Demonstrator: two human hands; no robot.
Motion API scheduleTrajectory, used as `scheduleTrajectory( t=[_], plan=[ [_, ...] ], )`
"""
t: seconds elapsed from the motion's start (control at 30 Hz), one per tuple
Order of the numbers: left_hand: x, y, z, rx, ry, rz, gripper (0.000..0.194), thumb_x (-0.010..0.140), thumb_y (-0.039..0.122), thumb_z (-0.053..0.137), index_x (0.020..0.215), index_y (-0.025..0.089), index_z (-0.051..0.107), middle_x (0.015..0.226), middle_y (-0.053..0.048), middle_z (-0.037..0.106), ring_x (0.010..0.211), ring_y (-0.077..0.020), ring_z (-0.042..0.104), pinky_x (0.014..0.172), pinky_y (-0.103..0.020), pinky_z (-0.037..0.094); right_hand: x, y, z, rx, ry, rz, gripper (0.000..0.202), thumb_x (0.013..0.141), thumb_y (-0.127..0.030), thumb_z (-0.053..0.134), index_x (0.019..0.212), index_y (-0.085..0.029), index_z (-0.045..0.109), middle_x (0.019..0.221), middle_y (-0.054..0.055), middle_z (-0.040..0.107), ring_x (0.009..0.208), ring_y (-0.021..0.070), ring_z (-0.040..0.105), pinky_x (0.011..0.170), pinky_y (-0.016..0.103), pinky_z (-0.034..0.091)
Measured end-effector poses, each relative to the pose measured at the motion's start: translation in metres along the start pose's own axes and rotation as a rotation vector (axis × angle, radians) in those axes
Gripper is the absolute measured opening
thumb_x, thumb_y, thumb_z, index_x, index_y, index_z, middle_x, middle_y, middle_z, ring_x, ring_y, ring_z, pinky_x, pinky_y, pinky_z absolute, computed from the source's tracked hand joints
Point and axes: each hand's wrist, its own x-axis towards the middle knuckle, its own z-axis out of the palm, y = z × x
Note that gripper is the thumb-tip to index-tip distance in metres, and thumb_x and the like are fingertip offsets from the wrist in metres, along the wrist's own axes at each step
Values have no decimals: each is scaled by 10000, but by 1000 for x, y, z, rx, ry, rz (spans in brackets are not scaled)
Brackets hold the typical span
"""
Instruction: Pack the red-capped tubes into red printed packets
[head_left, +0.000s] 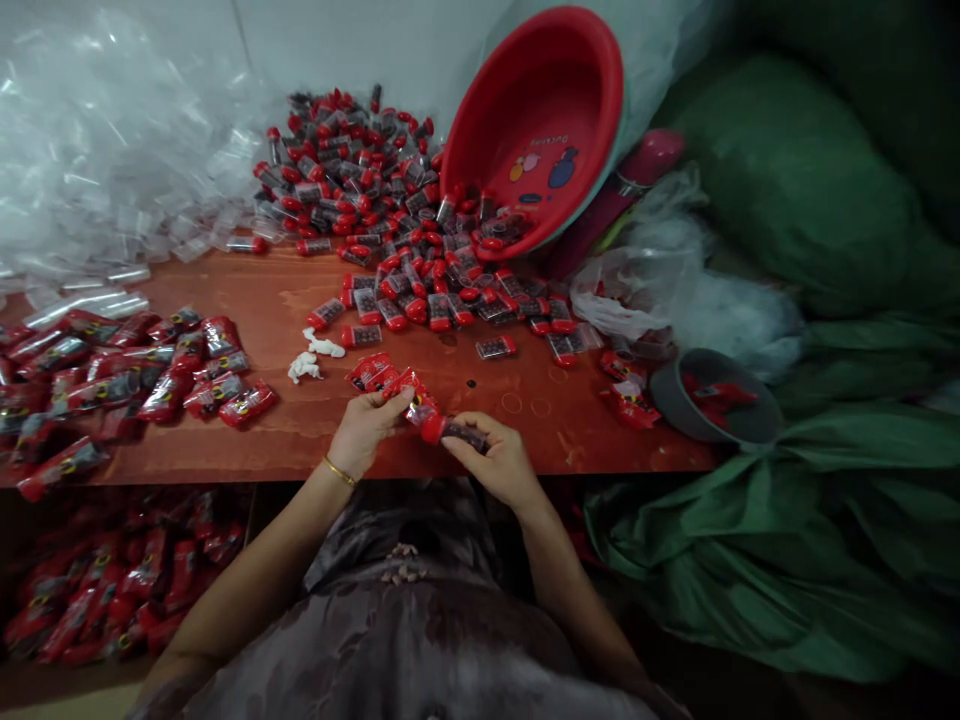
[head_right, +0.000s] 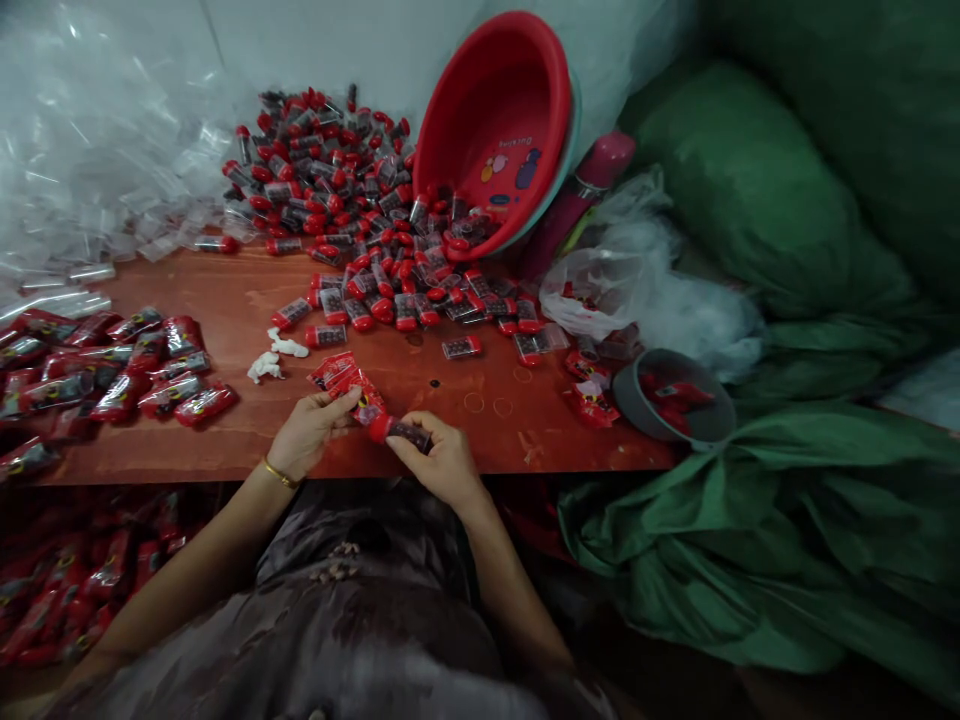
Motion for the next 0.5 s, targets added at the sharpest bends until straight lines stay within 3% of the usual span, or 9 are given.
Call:
scheduleTrajectory(
  t=[0.23, 0.37, 0.5],
  plan=[
    [1, 2, -3, 77, -31, 38, 390, 478, 431, 838, 671, 117, 710, 609, -33, 679, 546, -127, 598, 591, -260, 504, -5, -1, 7, 61, 53, 17, 171, 743, -340, 616, 795, -177, 615, 634, -29, 556, 537, 97, 475, 507, 200, 384],
    [3, -1, -3, 117, -49, 31, 397, 458, 420, 843, 675, 112, 717, 627, -40, 687, 533, -123, 589, 563, -249, 483, -13, -1, 5, -47, 73, 1, 181, 753, -347, 612, 829, -183, 622, 635, -29, 575, 535, 102, 496, 521, 203, 401],
    [5, -8, -3, 142, 16, 144, 402, 444, 379, 851, 731, 121, 736, 685, -35, 710, 586, -130, 599, 589, -237, 467, -19, 1, 4, -148, 83, 1, 187, 762, -349, 621, 854, -187, 631, 654, -25, 609, 559, 111, 539, 548, 208, 419]
  ],
)
